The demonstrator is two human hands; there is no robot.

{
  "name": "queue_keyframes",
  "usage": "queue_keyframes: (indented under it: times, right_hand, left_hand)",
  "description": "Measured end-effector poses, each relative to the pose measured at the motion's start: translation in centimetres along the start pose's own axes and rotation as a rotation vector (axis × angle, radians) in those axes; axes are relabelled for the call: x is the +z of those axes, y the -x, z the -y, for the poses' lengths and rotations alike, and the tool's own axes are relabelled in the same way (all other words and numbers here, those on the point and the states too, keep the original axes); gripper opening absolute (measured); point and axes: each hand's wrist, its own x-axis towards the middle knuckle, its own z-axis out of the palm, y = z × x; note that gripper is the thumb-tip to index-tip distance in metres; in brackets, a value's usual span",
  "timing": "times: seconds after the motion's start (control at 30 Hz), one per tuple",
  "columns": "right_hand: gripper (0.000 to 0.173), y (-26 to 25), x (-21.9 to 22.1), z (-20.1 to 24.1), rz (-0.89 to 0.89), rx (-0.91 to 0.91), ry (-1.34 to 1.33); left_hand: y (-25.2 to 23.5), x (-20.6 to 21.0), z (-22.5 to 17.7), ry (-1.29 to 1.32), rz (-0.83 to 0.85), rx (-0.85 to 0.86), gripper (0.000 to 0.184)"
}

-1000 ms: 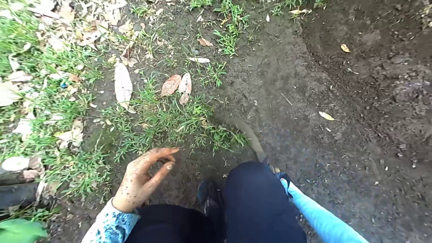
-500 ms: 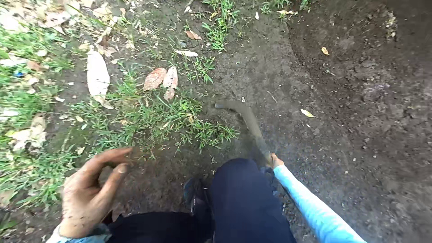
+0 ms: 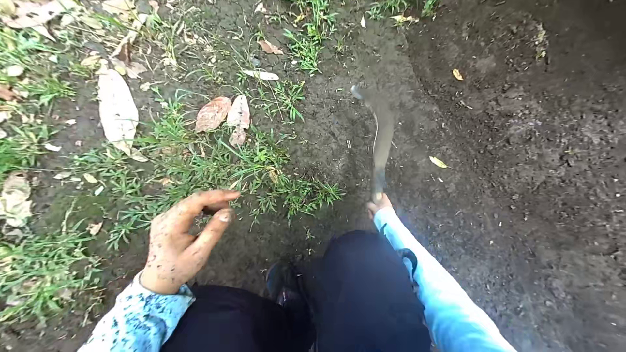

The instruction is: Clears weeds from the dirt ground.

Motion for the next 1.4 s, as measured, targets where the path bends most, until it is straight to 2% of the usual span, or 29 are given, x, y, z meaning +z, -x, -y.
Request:
queue_keyframes:
  times: [0.03, 0.1, 0.17, 0.2, 0.23, 0.3, 0.37, 0.43, 0.5, 0.57, 0.63, 0.73, 0.77, 0.83, 0.93, 1.03, 1.07, 1.13, 1.2, 1.27, 1.33, 1.4]
  right_hand:
    - [0.071, -0.6, 1.7, 0.6, 0.009, -0.009, 0.023]
    - [0.071, -0.3, 3.9, -1.2, 0.105, 0.002, 0.289]
    - [0.058, 2.5, 3.6, -3.8, 0.131, 0.032, 0.458]
    - [0.058, 3.5, 3.1, -6.7, 0.011, -0.011, 0.523]
    - [0.056, 3.6, 2.8, -10.6, -0.26, -0.13, 0.558]
    - [0.056, 6.6, -4.3, -8.4, -0.065, 0.036, 0.601]
    - [0.056, 9.5, -9.8, -5.1, -0.164, 0.032, 0.668]
    - [0.057, 10.1, -13.9, -1.9, -0.326, -0.009, 0.705]
    - [0.055, 9.1, -17.6, 2.0, -0.382, -0.014, 0.732]
    - [0.054, 7.1, -20.4, 5.8, -0.364, -0.027, 0.735]
    - [0.056, 4.2, -21.9, 9.1, -0.338, -0.064, 0.662]
    - [0.067, -1.4, -21.3, 10.3, -0.283, -0.186, 0.431]
    - [0.07, -3.0, -20.6, 10.3, -0.234, -0.191, 0.362]
    - [0.063, -5.2, -19.5, 10.7, -0.089, -0.148, 0.221]
    - [0.048, -9.1, -19.8, 12.4, 0.037, -0.077, -0.092]
    - [0.052, -18.0, -20.0, 15.2, -0.042, -0.121, -0.33]
    - [0.056, -20.2, -19.5, 16.2, -0.047, -0.126, -0.309]
    - [0.066, -21.7, -18.2, 15.6, 0.003, -0.109, -0.064]
    - [0.072, -20.9, -18.6, 11.9, 0.165, -0.086, 0.282]
    - [0.075, -20.2, -21.7, 8.7, 0.299, -0.07, 0.515]
    - [0.072, -20.0, -25.1, 9.2, 0.31, -0.088, 0.49]
    - [0.064, -20.7, -26.7, 12.8, 0.223, -0.142, 0.231]
  left_hand:
    - [-0.6, 0.4, 0.1, 0.023, 0.003, 0.008, 0.034]
    - [-2.0, 1.0, 0.3, 0.069, 0.006, 0.016, 0.032]
    - [-3.7, 1.3, 0.8, 0.079, -0.043, -0.022, 0.031]
    - [-4.5, 1.5, 1.1, 0.088, -0.081, -0.062, 0.032]
    - [-5.3, 1.6, 1.5, 0.111, -0.122, -0.097, 0.033]
    - [-7.4, 2.1, 2.6, 0.181, -0.189, -0.178, 0.033]
    - [-9.7, 3.4, 4.0, 0.262, -0.173, -0.298, 0.033]
    - [-11.8, 5.5, 6.0, 0.27, 0.008, -0.438, 0.033]
    - [-13.8, 8.4, 7.8, 0.123, 0.334, -0.552, 0.035]
    - [-14.9, 11.9, 10.3, -0.144, 0.631, -0.539, 0.043]
    - [-16.4, 14.7, 12.7, -0.433, 0.828, -0.497, 0.052]
    - [-18.0, 17.6, 16.4, -0.697, 0.864, -0.487, 0.048]
    - [-18.2, 18.0, 17.4, -0.739, 0.841, -0.553, 0.046]
    - [-18.4, 18.3, 18.2, -0.809, 0.822, -0.763, 0.034]
    - [-18.7, 18.1, 17.2, -0.873, 0.901, -1.001, 0.027]
    - [-18.0, 18.5, 16.6, -0.874, 0.845, -1.063, 0.027]
    - [-17.4, 19.0, 16.6, -0.874, 0.789, -1.051, 0.034]
    - [-16.3, 20.4, 16.0, -0.86, 0.642, -1.016, 0.05]
    - [-16.7, 21.2, 14.0, -0.79, 0.516, -0.979, 0.053]
    - [-17.1, 21.8, 10.4, -0.697, 0.51, -0.923, 0.052]
    - [-16.7, 21.4, 6.5, -0.653, 0.565, -0.826, 0.05]
    - [-16.0, 20.6, 2.5, -0.619, 0.583, -0.736, 0.049]
